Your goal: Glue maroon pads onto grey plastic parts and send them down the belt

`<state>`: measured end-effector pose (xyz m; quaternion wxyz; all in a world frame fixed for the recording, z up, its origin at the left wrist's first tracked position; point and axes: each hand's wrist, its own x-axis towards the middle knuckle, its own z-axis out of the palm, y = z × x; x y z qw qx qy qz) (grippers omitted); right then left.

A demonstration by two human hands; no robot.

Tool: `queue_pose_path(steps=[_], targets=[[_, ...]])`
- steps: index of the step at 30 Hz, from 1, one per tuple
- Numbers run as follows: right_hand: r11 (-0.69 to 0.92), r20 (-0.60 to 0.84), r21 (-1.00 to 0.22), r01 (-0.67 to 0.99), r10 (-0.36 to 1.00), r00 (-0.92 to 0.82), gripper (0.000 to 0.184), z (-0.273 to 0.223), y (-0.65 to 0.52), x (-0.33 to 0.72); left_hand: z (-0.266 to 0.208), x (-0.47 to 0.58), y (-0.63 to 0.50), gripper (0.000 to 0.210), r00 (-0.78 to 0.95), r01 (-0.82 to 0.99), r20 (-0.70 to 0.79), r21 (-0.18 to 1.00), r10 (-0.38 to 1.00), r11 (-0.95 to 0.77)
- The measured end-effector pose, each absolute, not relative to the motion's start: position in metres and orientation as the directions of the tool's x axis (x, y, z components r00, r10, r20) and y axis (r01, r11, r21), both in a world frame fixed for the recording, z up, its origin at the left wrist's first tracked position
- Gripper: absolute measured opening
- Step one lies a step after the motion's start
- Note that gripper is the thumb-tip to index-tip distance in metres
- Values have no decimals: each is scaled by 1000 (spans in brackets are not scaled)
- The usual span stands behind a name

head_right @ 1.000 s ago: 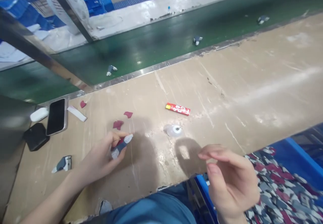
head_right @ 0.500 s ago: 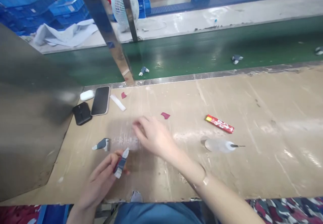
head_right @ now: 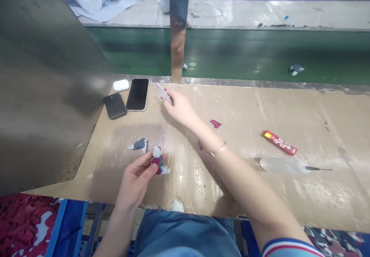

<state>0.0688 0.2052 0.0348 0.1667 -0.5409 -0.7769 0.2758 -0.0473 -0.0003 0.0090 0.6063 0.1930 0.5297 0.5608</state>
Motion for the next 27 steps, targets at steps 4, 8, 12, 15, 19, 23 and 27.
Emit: queue_pose_path(steps=[4, 8, 12, 15, 19, 23, 27], targets=[[598, 422, -651, 467, 797, -432, 36, 47, 131, 126, 2, -39, 2, 37, -149, -432, -350, 864, 925, 257], [704, 514, -557, 441, 709, -483, 52, 42, 64, 159, -1, -27, 7, 32, -83, -322, -236, 926, 968, 198], [684, 604, -546, 484, 721, -338, 56, 25, 38, 164, 7, -17, 7, 30, -24, -229, -204, 954, 979, 193], [674, 605, -588, 447, 733, -310, 53, 14, 30, 162, 12, -11, 4, 26, 20, -219, -210, 953, 977, 209], [663, 612, -591, 460, 740, -279, 44, 4, 21, 164, 14, -7, -2, 19, 54, -223, -234, 945, 971, 241], [670, 610, -543, 506, 729, -310, 40, 2, 14, 171, 12, -3, -8, 23, 51, -232, -258, 937, 965, 263], [684, 621, -519, 513, 714, -323, 39, 3, 11, 175, 12, 1, -13, 13, 46, -155, -227, 960, 973, 231]])
